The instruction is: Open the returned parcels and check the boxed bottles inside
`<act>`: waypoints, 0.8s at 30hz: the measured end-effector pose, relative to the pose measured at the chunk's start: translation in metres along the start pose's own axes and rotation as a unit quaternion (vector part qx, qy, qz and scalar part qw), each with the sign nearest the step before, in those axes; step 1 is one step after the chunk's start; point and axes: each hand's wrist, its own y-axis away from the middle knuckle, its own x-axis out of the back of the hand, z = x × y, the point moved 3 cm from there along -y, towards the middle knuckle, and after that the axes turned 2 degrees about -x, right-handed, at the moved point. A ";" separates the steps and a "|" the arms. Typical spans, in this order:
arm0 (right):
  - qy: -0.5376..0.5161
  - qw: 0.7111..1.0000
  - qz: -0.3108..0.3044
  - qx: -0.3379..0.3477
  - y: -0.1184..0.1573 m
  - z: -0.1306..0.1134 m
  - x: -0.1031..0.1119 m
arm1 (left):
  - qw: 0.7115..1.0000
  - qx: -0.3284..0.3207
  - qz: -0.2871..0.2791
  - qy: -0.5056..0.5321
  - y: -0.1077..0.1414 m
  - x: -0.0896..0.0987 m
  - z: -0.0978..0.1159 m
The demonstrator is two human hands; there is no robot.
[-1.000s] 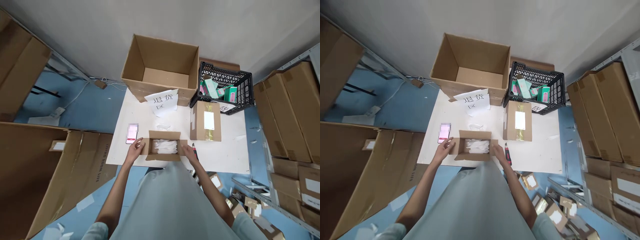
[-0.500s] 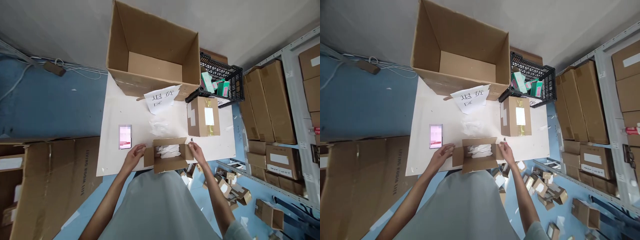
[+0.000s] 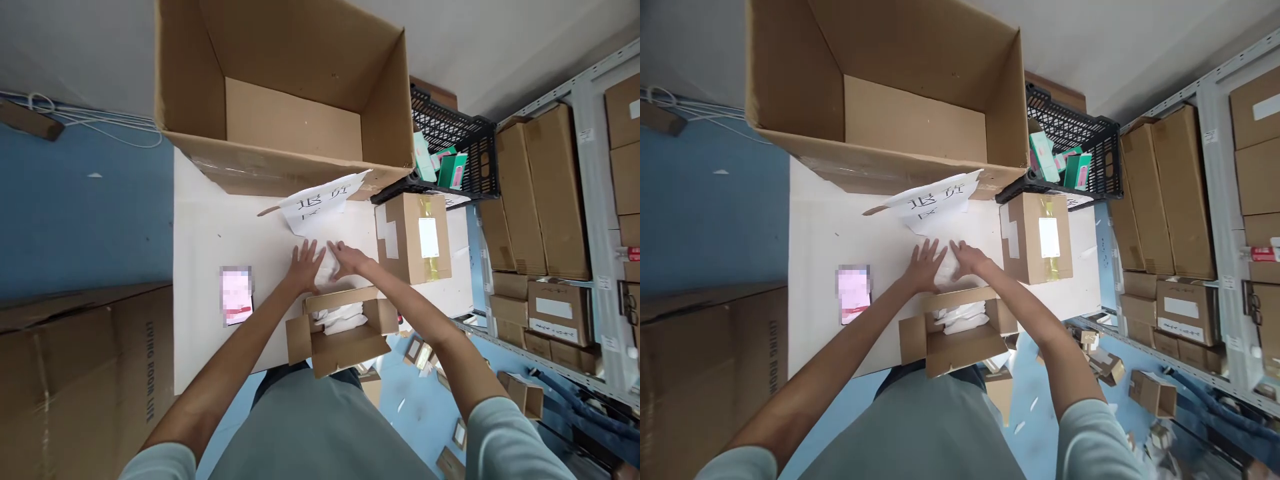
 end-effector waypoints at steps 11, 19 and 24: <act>-0.004 0.994 0.024 0.108 -0.013 -0.008 -0.032 | 0.995 0.018 0.050 0.088 -0.005 0.001 -0.022; -0.056 0.991 0.081 0.087 0.007 -0.040 0.026 | 0.983 0.086 0.108 0.120 -0.007 0.070 0.002; -0.173 0.952 0.213 0.137 0.108 -0.063 0.065 | 0.975 0.048 0.159 0.149 0.052 0.141 0.082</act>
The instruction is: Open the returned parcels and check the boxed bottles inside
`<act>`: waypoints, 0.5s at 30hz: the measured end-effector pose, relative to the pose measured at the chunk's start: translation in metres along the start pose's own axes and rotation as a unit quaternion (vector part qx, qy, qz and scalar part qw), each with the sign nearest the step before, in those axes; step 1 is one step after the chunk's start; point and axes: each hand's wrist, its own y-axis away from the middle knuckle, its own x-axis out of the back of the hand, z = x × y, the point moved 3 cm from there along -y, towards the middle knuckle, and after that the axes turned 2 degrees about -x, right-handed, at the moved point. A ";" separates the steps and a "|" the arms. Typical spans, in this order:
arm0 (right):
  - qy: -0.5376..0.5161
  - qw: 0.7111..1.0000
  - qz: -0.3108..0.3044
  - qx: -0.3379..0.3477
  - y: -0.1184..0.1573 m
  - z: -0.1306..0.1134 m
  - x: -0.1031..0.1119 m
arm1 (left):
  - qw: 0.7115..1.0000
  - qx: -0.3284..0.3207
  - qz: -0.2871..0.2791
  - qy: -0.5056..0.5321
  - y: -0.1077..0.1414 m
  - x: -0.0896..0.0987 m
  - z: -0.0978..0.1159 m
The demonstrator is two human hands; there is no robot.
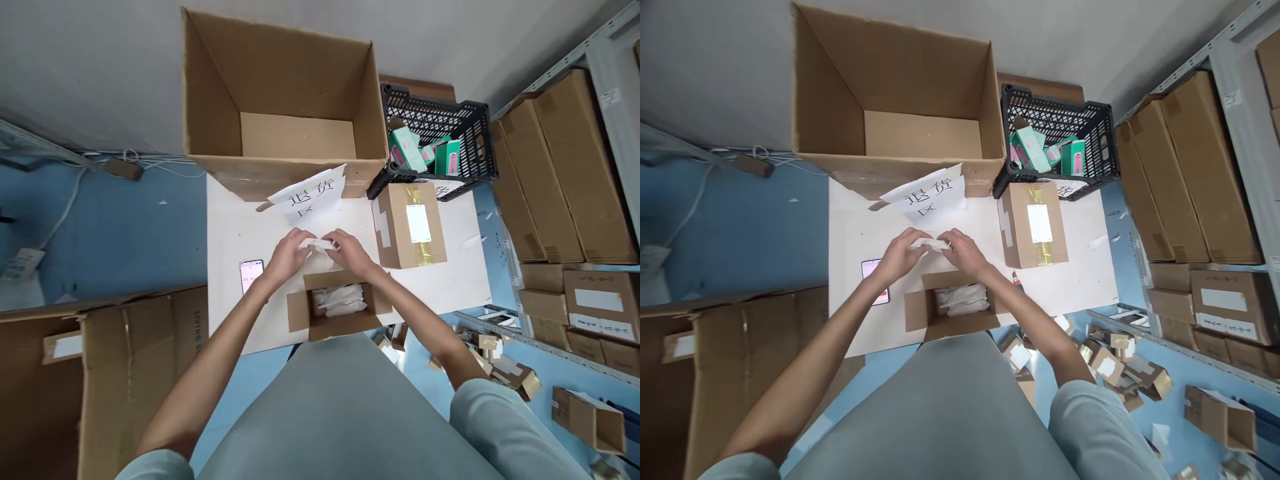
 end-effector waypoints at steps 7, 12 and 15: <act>-0.068 0.997 0.030 -0.008 0.139 -0.014 0.004 | 0.999 -0.030 0.039 0.006 0.103 -0.060 0.080; -0.031 0.996 0.025 -0.076 0.167 0.032 -0.032 | 0.997 -0.067 0.003 -0.050 0.115 -0.130 0.058; 0.003 0.994 -0.028 -0.104 0.170 0.051 -0.049 | 0.990 -0.074 -0.043 -0.111 0.112 -0.147 0.042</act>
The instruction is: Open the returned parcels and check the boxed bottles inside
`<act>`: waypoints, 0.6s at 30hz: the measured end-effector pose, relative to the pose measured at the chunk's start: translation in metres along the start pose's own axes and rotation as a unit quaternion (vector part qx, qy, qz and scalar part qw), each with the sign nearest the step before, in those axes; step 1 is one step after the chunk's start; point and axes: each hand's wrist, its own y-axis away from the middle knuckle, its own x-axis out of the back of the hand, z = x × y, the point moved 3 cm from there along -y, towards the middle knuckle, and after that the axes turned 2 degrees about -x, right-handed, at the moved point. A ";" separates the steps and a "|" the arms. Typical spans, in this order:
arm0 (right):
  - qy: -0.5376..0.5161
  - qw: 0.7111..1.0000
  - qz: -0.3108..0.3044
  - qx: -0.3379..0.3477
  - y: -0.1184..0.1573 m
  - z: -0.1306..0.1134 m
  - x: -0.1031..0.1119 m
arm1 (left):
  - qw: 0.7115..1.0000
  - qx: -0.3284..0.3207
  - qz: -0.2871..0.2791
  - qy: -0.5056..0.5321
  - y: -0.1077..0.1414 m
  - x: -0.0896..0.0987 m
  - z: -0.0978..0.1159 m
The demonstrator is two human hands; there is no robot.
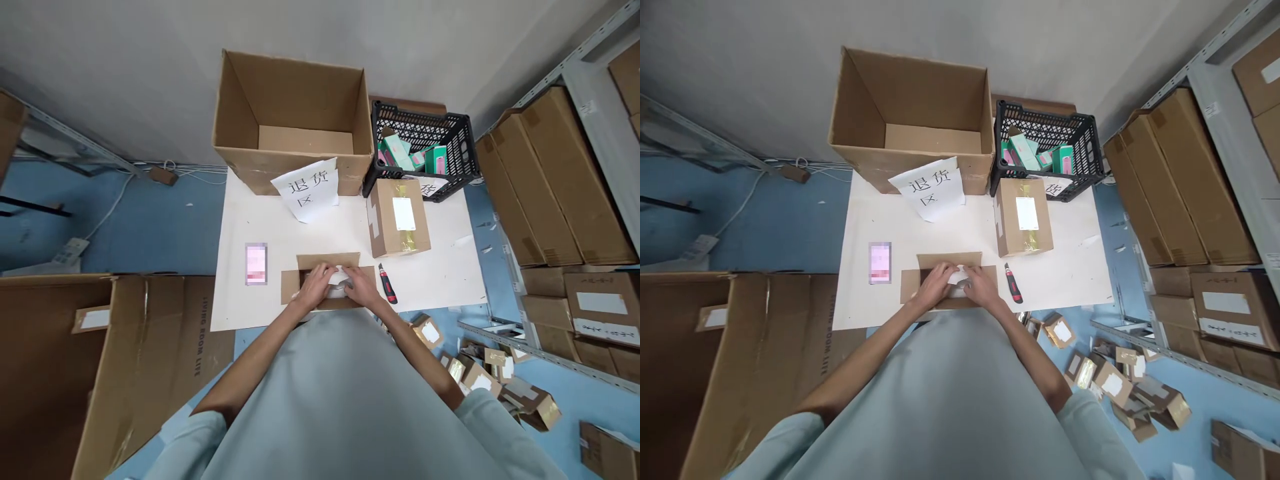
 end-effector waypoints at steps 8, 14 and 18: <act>-0.021 0.998 0.014 0.057 0.015 0.013 0.007 | 0.998 0.042 0.009 0.051 0.035 0.027 -0.002; -0.075 0.978 0.192 -0.014 0.039 0.038 0.037 | 0.956 0.189 0.208 0.083 0.077 0.074 -0.029; -0.128 0.956 0.216 -0.151 0.051 0.065 0.031 | 0.895 0.348 0.180 0.214 0.110 0.066 -0.066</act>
